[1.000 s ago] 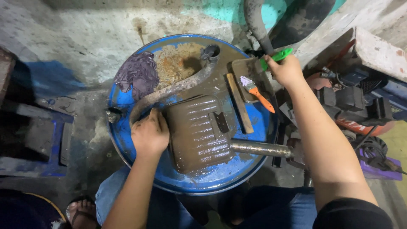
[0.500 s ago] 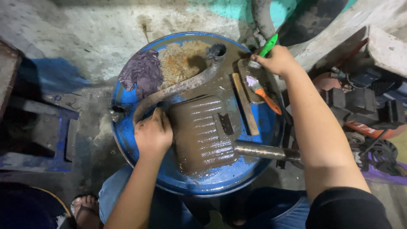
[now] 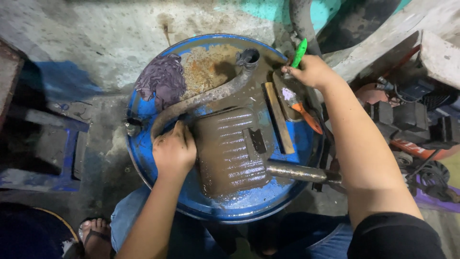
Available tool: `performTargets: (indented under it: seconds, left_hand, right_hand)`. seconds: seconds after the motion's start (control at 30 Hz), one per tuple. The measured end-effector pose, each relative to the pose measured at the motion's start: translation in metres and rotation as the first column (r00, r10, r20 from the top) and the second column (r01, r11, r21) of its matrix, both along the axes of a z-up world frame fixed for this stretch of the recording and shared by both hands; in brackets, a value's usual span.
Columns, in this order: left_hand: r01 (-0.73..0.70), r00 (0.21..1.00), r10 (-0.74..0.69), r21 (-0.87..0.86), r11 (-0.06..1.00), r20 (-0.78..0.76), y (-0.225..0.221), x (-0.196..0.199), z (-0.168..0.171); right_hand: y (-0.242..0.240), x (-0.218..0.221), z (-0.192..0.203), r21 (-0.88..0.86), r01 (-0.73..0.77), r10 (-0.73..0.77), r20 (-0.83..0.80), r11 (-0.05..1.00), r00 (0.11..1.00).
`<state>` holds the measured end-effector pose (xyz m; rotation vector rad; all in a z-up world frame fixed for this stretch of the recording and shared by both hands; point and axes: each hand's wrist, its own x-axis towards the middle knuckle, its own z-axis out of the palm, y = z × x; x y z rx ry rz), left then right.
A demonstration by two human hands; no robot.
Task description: Scrubbing a metal muffler body with various brushes to remove dirt and rust on a blue barrel work surface.
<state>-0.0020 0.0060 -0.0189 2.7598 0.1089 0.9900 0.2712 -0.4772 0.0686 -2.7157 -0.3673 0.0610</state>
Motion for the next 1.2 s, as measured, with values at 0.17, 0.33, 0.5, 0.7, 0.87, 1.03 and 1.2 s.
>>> performTargets:
  seconds: [0.17, 0.33, 0.5, 0.7, 0.87, 1.03, 1.2]
  left_hand:
    - [-0.036, 0.999, 0.035, 0.041, 0.999, 0.02, -0.003, 0.001, -0.005]
    - [-0.007, 1.0, 0.006, 0.015, 1.0, 0.031, -0.002, -0.001, 0.005]
    - [0.02, 0.999, -0.02, 0.007, 1.0, 0.028, -0.003, -0.003, 0.017]
    - [0.06, 0.998, -0.06, -0.014, 0.998, 0.026, -0.001, -0.002, 0.027]
    - [0.079, 0.995, -0.082, -0.052, 0.996, -0.061, -0.001, -0.005, 0.026]
    - [0.127, 0.985, -0.138, -0.103, 0.987, -0.108, -0.001, -0.004, 0.029]
    - [0.025, 1.0, -0.024, 0.031, 0.999, -0.012, -0.004, 0.006, 0.004]
  right_hand:
    - [0.011, -0.028, 0.021, 0.016, -0.032, 0.033, -0.038, 0.999, 0.999]
    - [0.001, -0.041, 0.024, 0.031, -0.059, 0.062, -0.091, 0.998, 0.994]
    - [-0.001, -0.056, 0.028, -0.01, -0.043, 0.042, -0.089, 0.999, 0.995]
    - [-0.045, -0.045, -0.006, -0.178, 0.164, -0.144, 0.122, 0.97, 0.982]
    - [-0.041, -0.059, -0.01, -0.032, 0.36, -0.359, 0.047, 0.932, 0.932]
    - [-0.042, -0.065, -0.004, 0.175, 0.424, -0.434, 0.018, 0.888, 0.901]
    - [0.037, -0.105, 0.042, 0.713, 0.322, -0.274, -0.186, 0.623, 0.943]
